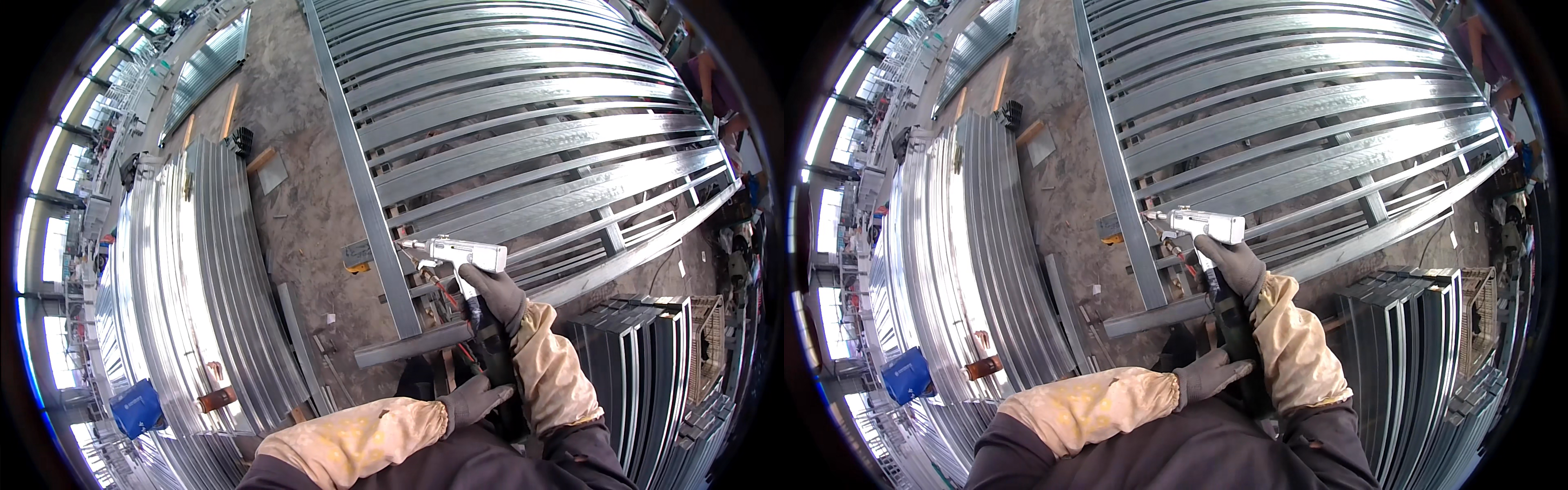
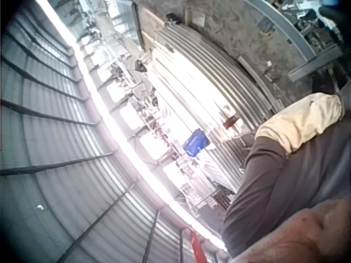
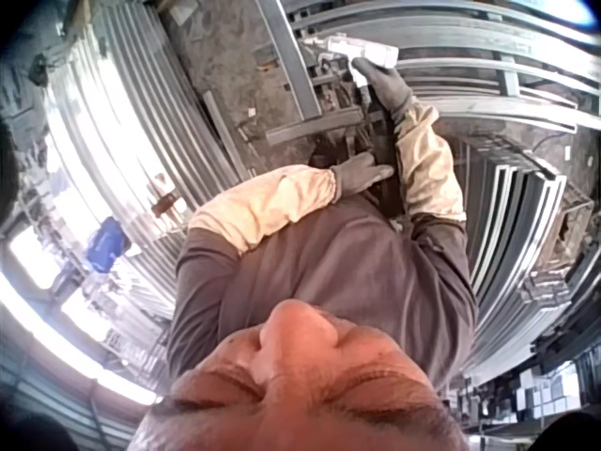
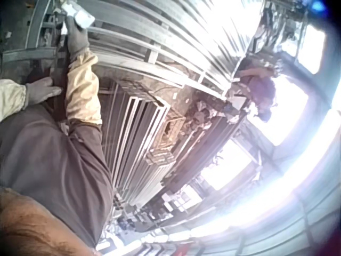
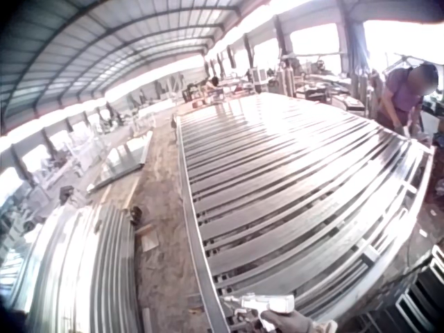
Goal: The person welds metal bars onto a large slatted metal frame using a handheld welding gun. They position the bars, apply welds at multiple points along the seams, and move along the structure to complete the assembly.
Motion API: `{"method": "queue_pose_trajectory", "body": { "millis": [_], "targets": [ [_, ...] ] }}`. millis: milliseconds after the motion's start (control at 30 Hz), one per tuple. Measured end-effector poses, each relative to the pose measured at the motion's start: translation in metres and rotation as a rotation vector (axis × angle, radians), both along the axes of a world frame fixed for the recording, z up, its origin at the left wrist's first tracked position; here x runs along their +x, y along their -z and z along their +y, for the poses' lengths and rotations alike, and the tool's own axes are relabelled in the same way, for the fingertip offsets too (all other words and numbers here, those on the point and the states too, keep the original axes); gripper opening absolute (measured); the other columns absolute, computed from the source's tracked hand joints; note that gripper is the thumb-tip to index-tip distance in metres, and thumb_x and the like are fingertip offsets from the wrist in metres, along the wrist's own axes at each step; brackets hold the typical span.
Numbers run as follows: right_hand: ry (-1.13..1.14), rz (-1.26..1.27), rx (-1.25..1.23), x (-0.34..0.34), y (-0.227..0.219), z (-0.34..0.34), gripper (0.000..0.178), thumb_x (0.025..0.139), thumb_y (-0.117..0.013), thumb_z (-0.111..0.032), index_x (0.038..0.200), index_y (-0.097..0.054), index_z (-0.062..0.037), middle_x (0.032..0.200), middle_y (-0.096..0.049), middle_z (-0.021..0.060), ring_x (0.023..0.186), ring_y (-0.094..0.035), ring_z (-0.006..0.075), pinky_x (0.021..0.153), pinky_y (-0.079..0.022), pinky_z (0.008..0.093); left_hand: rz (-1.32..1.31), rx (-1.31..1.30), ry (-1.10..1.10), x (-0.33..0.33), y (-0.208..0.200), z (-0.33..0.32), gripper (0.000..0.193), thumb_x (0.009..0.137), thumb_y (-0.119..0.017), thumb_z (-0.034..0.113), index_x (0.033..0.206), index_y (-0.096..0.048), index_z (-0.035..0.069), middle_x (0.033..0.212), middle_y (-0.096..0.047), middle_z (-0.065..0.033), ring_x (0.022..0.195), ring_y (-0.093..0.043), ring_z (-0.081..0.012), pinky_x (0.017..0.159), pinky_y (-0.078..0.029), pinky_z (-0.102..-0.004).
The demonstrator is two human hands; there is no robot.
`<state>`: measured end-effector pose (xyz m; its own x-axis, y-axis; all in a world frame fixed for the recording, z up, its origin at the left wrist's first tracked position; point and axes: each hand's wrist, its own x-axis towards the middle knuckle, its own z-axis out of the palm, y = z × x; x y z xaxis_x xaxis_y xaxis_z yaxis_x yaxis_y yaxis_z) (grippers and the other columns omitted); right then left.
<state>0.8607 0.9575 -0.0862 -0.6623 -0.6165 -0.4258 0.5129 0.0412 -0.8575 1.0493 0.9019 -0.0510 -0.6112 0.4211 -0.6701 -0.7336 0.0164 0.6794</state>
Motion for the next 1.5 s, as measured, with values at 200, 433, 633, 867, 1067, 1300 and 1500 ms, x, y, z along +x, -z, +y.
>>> {"method": "queue_pose_trajectory", "body": {
  "millis": [200,433,633,867,1067,1300,1500],
  "targets": [
    [-0.016,0.136,-0.021,-0.001,0.013,-0.003,0.037,0.1,-0.069,-0.025,0.126,-0.065,0.0015,0.111,-0.068,0.0034,0.101,-0.06,0.013,0.09,-0.05,0.03,0.031,0.026,-0.075,0.006,0.012,0.004,0.04,0.103,-0.061,0.043,0.092,-0.066,0.005,0.069,-0.048,0.0059,0.063,-0.042,-0.0059,0.056,-0.035,-0.0277],
    [-0.008,0.141,-0.014,0.0,0.013,-0.001,0.036,0.101,-0.069,-0.023,0.126,-0.065,0.0015,0.11,-0.068,0.0034,0.101,-0.06,0.0129,0.09,-0.051,0.0298,-0.031,0.05,-0.012,-0.003,0.002,-0.003,0.035,0.104,-0.061,0.038,0.096,-0.067,0.004,0.075,-0.051,0.0061,0.067,-0.043,-0.0059,0.059,-0.037,-0.0264],
    [-0.035,0.061,-0.004,0.005,0.001,-0.008,0.037,0.101,-0.067,-0.023,0.129,-0.065,0.0009,0.113,-0.069,0.0052,0.104,-0.062,0.0147,0.092,-0.051,0.0315,-0.005,0.059,-0.103,0.019,0.042,0.009,0.03,0.104,-0.061,0.033,0.1,-0.068,0.004,0.078,-0.054,0.0052,0.068,-0.045,-0.0064,0.06,-0.039,-0.0268],
    [-0.065,0.199,-0.023,0.004,0.005,-0.007,0.036,0.102,-0.065,-0.023,0.129,-0.065,0.0002,0.113,-0.07,0.0066,0.104,-0.063,0.0158,0.093,-0.051,0.0325,-0.009,0.012,-0.087,0.009,0.018,0.004,0.028,0.104,-0.059,0.03,0.099,-0.068,0.003,0.075,-0.053,0.0058,0.065,-0.043,-0.0058,0.057,-0.036,-0.0267],
    [-0.048,0.217,-0.032,0.005,0.008,-0.007,0.034,0.102,-0.065,-0.023,0.125,-0.065,0.0012,0.104,-0.071,0.0047,0.097,-0.065,0.0148,0.088,-0.053,0.0315,-0.046,-0.037,-0.002,0.012,0.027,0.002,0.029,0.104,-0.059,0.03,0.096,-0.067,0.004,0.07,-0.049,0.0064,0.06,-0.039,-0.0054,0.053,-0.033,-0.027],
    [-0.011,0.038,-0.093,0.01,-0.004,-0.009,0.03,0.101,-0.067,-0.027,0.116,-0.066,-0.0011,0.088,-0.068,0.0051,0.069,-0.063,0.0114,0.057,-0.054,0.0275,-0.069,0.005,0.025,0.016,0.036,0.002,0.032,0.104,-0.06,0.033,0.09,-0.065,0.004,0.071,-0.049,0.0065,0.063,-0.039,-0.006,0.055,-0.034,-0.0271],
    [0.01,-0.033,-0.089,0.013,-0.006,-0.009,0.028,0.1,-0.067,-0.026,0.115,-0.065,-0.0023,0.085,-0.068,0.0048,0.064,-0.063,0.0116,0.052,-0.053,0.0273,-0.066,-0.035,0.038,0.022,0.041,0.005,0.033,0.104,-0.059,0.033,0.092,-0.066,0.004,0.072,-0.05,0.0062,0.063,-0.041,-0.006,0.055,-0.035,-0.0269]
  ]
}}
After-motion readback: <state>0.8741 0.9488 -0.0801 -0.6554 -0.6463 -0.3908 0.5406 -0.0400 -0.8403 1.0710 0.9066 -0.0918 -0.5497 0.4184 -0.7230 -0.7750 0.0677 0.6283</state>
